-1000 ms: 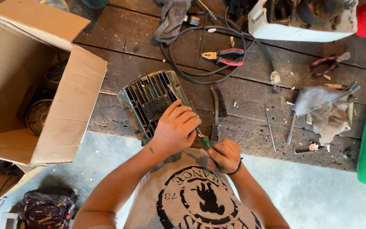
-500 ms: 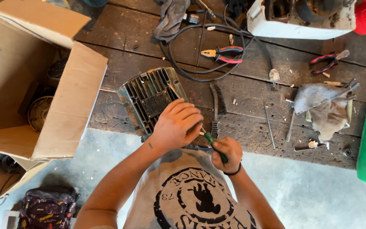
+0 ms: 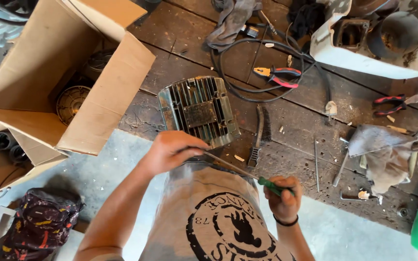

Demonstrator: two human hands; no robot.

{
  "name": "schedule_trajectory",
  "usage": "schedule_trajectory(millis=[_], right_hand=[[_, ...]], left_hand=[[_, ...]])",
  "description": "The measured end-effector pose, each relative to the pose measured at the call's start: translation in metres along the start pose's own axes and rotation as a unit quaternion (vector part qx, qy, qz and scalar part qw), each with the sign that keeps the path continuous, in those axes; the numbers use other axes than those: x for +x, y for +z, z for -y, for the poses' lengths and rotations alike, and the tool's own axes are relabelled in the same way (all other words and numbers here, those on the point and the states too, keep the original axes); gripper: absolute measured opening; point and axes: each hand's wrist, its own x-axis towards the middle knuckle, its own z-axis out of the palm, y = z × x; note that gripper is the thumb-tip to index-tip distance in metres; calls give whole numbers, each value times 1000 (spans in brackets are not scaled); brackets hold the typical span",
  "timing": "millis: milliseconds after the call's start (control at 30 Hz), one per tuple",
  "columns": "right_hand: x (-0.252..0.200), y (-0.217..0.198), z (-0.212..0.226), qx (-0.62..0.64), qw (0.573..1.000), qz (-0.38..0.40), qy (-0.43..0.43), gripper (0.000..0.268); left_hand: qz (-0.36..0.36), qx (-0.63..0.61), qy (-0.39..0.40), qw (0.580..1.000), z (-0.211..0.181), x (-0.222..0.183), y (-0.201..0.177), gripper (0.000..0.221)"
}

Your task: Disassembling a metal motor housing using a screwdriver on a workshop bench

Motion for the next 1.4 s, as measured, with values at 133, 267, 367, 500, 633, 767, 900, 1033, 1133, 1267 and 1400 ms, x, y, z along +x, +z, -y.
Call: schedule_trajectory(millis=[133,267,367,500,633,767,900,1033,1133,1267,1400], right_hand=[[-5,11,-5,19,999,28,37,21],[-8,-14,-7,31,998,-45,31,20],[10,0,6,-23,998,-55,30,23],[4,-5,5,-50,995,-79,23,28],[-8,0,1,-26,994,-103,26,25],[-27,-1,-9,-38,988,-142,43,28],[-29,2,-7,-36,987,-149,37,28],[-27,0,-7,-36,988,-148,35,28],[-16,8,-5,-35,990,-135,32,28],[-3,20,8,-283,957,61,27,63],[14,66,29,-424,882,192,72,62]], left_hand=[[-156,-142,-124,969,10,-12,-15,29],[-143,243,-126,951,7,14,-36,30],[-119,289,-164,936,19,41,-34,24],[-90,368,-188,906,40,64,-31,24],[-40,323,-279,904,40,82,-34,18],[-43,321,-295,899,56,88,-31,6],[-53,323,-334,884,62,89,-51,6],[-125,328,-261,899,56,69,-65,28],[-125,213,-171,954,51,49,-58,36],[-143,118,-206,961,68,0,-34,48],[-177,73,-263,946,73,-36,-8,56]])
